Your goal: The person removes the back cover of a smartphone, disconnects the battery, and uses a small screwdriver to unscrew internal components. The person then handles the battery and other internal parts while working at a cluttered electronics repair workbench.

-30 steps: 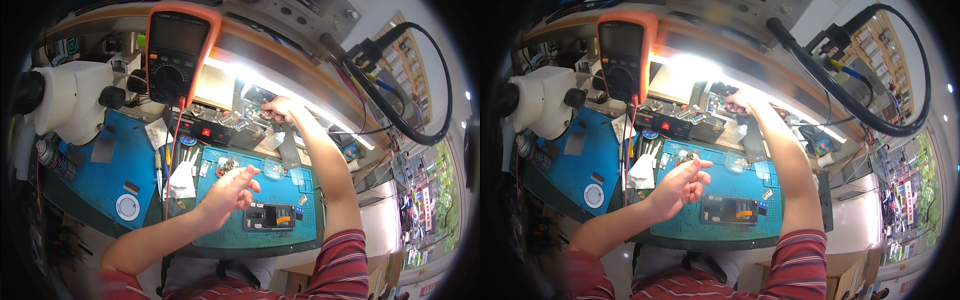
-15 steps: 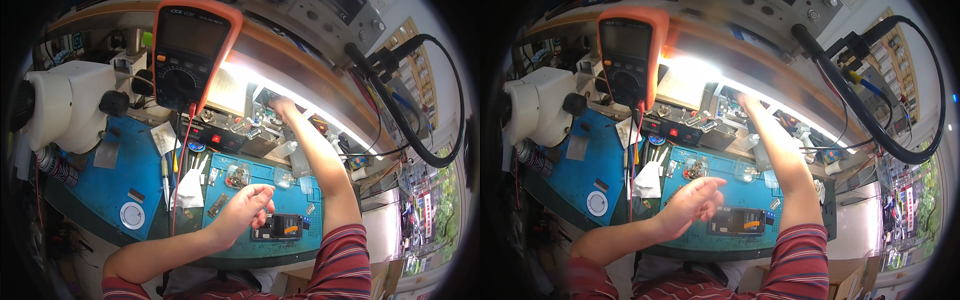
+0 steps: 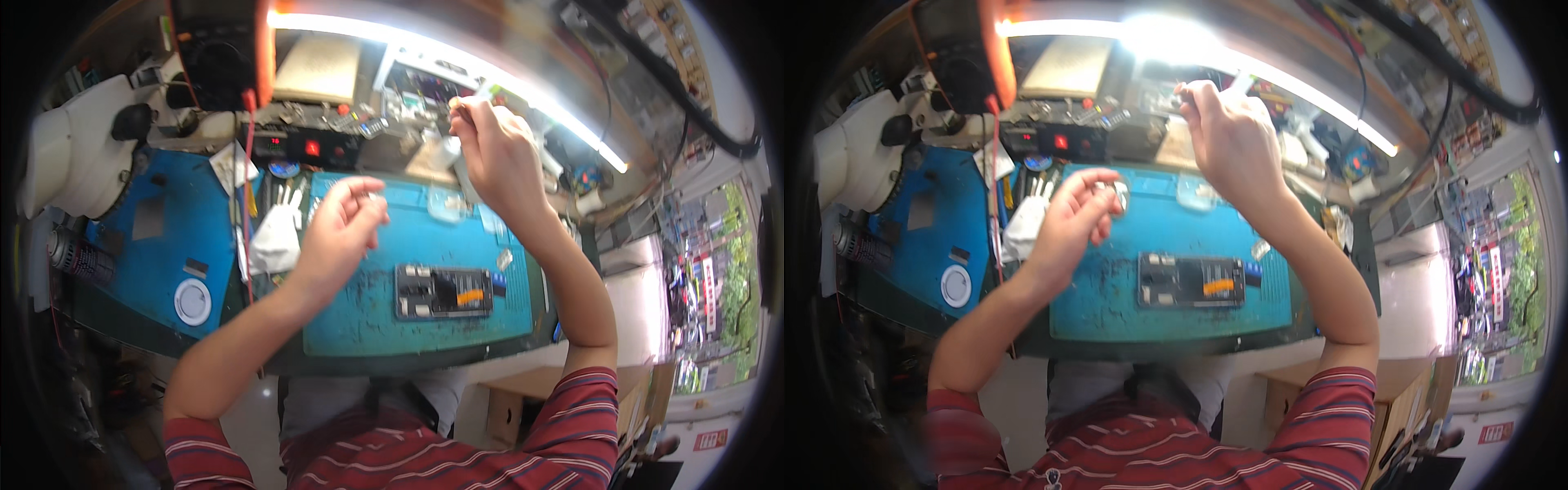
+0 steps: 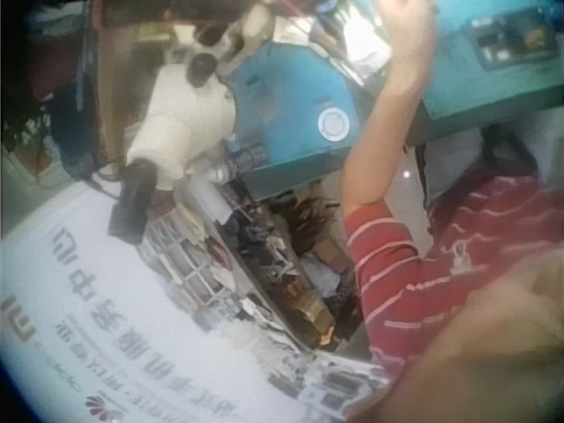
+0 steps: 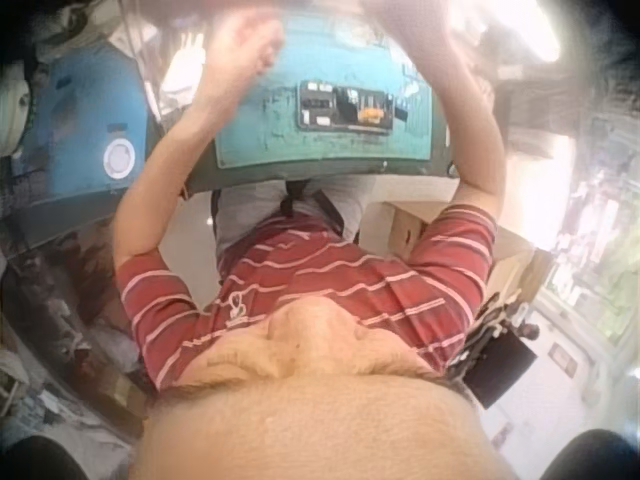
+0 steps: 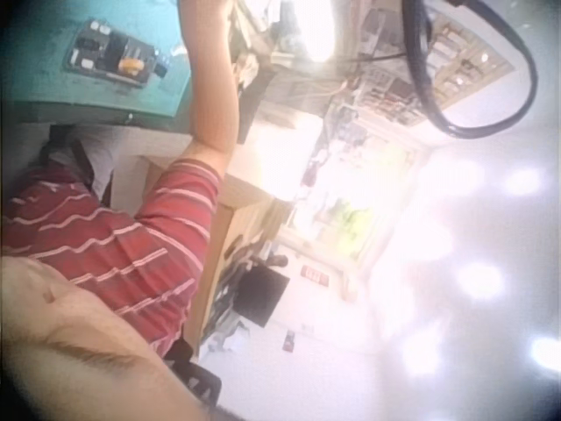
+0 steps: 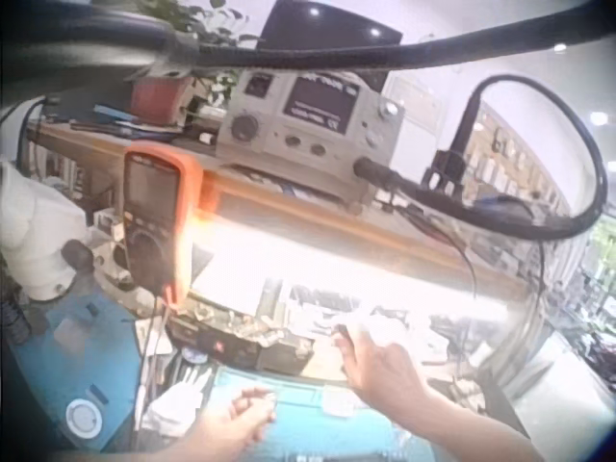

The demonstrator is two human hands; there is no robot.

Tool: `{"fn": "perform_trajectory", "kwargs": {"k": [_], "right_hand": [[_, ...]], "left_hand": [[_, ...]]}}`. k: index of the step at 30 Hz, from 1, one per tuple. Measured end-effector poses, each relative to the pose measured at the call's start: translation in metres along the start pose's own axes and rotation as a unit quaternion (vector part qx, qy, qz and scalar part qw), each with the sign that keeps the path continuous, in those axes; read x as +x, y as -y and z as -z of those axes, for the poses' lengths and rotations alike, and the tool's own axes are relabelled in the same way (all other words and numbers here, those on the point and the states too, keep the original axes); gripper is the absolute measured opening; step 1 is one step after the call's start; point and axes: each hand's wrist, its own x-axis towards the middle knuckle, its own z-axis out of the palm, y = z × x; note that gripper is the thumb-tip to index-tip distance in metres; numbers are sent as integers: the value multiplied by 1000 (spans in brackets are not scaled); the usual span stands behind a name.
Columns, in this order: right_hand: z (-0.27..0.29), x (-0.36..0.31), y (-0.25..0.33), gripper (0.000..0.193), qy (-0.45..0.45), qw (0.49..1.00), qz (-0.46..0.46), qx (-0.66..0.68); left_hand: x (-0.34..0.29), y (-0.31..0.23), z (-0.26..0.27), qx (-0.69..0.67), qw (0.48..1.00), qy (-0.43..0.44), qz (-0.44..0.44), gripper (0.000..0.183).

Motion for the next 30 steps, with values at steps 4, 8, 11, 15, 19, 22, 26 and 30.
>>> {"fn": "perform_trajectory", "kwargs": {"k": [4, 8, 11, 15, 19, 22, 26, 30], "right_hand": [[26, -93, 23, 13, -64, 947, -68, 307], [27, -131, 12, 17, -2, 891, -164, 424], [13, -135, 15, 34, -47, 880, -133, 454], [-9, -138, 11, 43, -64, 909, -25, 412], [-16, -146, 8, 48, -57, 913, 19, 403], [-19, -150, 9, 49, -56, 915, 27, 398], [-19, -149, 9, 49, -54, 921, 37, 384], [-19, -149, 9, 49, -50, 914, 10, 401]], "left_hand": [[-3, -8, 4, 312, 938, 139, -54, 37], [-8, -1, -7, 407, 892, 163, -111, 24], [-5, 8, -14, 405, 886, 205, -96, 19], [-8, 20, -16, 411, 850, 256, -205, 24], [-12, 23, -20, 437, 827, 287, -208, 28], [-13, 29, -25, 407, 854, 255, -200, 29], [-15, 28, -25, 441, 827, 268, -223, 29], [-15, 22, -26, 452, 827, 280, -183, 29]]}}
